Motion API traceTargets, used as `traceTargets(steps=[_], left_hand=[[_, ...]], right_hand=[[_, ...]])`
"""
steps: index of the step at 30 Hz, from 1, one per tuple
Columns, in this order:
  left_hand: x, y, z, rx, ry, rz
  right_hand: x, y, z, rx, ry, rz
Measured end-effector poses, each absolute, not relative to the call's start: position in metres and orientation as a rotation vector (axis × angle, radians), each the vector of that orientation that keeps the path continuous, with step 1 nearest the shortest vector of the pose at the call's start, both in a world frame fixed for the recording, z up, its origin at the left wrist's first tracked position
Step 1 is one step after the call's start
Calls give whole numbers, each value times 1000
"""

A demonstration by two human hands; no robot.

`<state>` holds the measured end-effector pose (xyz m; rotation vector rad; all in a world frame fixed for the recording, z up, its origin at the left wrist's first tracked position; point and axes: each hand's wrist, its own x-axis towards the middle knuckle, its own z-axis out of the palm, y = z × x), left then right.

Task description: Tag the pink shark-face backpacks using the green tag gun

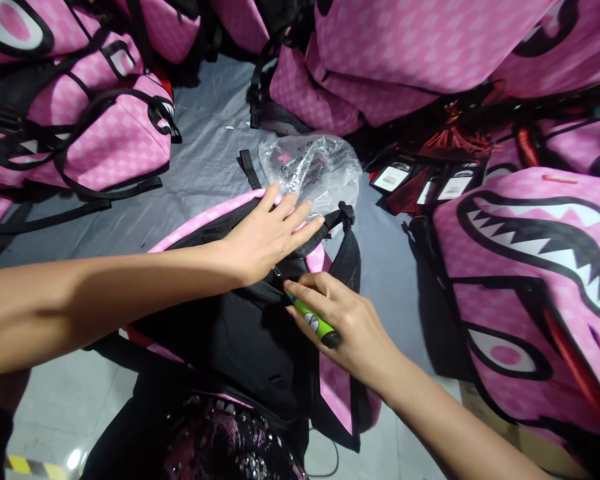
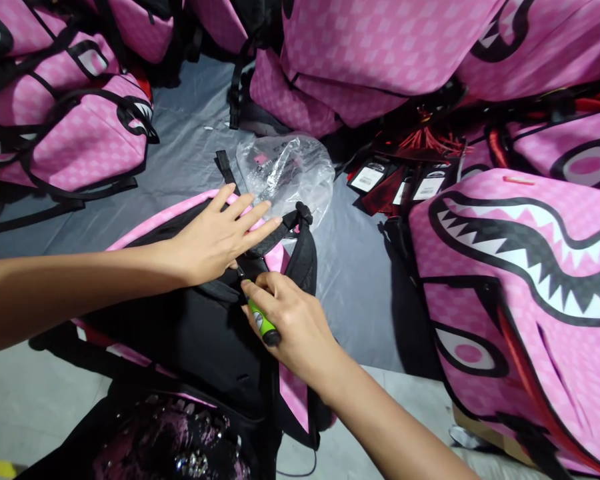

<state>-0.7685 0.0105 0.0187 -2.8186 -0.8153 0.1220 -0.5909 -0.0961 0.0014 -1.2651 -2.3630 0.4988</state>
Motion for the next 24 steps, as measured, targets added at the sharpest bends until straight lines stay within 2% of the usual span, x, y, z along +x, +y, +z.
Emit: traceTargets(steps=[6, 13, 19, 24], left_hand=[[-769, 13, 15, -2867, -885, 65], [-765, 14, 14, -2859, -1040, 68], [-757, 22, 11, -3047, -664, 63], [-752, 26, 11, -3032, -711, 120]], right_hand=[[-594, -86, 5, -1212, -2239, 747], [-597, -91, 9, -1332, -2417, 461], [-589, -96, 4, -1342, -2326, 605], [-588, -95, 0, -1355, -2276, 652]])
